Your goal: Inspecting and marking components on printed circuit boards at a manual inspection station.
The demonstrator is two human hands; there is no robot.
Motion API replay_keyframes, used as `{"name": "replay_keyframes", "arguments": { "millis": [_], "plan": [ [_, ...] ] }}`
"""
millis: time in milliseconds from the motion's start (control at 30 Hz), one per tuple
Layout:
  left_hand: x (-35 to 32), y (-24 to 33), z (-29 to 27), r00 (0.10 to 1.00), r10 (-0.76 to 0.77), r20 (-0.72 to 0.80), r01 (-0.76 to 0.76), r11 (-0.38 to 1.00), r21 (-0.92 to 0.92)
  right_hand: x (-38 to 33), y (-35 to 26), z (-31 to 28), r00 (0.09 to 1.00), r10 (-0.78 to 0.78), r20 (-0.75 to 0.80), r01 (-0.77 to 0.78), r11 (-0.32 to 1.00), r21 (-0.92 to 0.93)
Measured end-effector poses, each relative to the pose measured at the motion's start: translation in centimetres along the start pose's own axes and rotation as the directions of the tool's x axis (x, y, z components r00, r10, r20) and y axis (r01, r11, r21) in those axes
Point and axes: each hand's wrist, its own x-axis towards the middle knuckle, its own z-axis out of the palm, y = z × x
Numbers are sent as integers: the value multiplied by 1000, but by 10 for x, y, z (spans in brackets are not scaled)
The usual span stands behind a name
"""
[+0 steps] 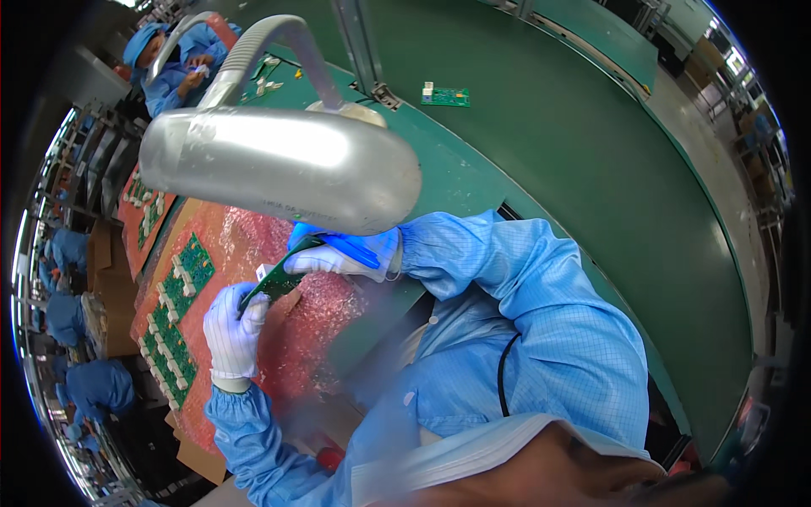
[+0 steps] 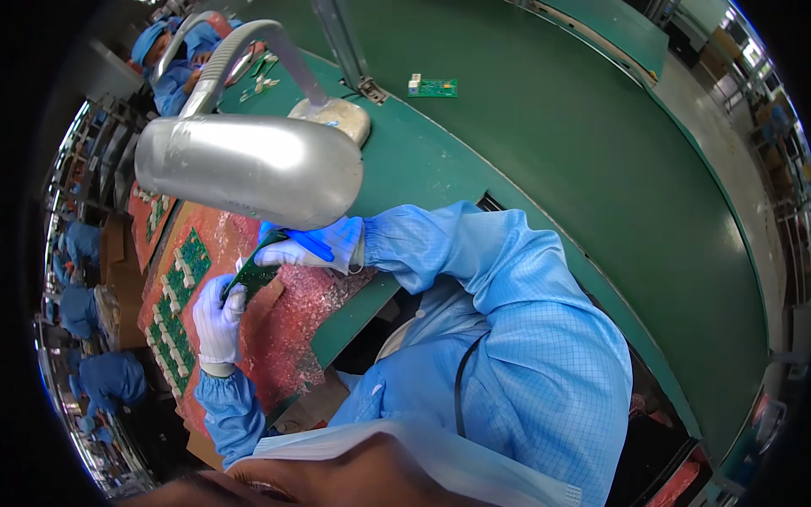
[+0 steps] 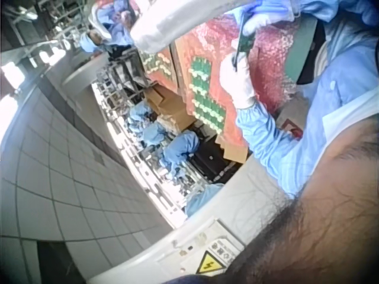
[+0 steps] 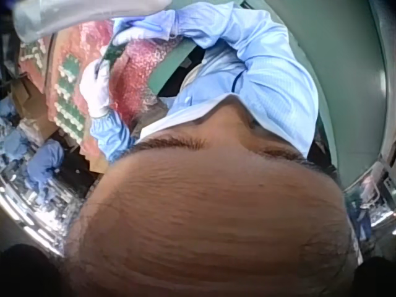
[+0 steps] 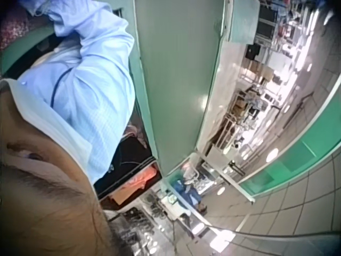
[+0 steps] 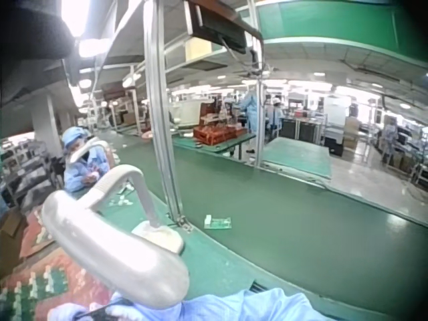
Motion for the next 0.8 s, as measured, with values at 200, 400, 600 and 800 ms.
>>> {"name": "replay_keyframes", "arguments": {
  "millis": [200,400,600,800],
  "plan": [
    [8,-9,17,993,-106,-44,114,964,240,-4,12,4,990,97,-99,-84,988,127],
    [21,4,26,985,-113,-128,151,924,350,-5,12,11,960,-151,-236,83,958,-276],
    [39,-4,33,959,-284,-28,253,800,545,-3,6,24,846,-465,-260,195,724,-662],
    [40,-53,29,970,-231,75,192,918,347,-20,-10,9,801,-598,34,316,373,-872]
  ]
}}
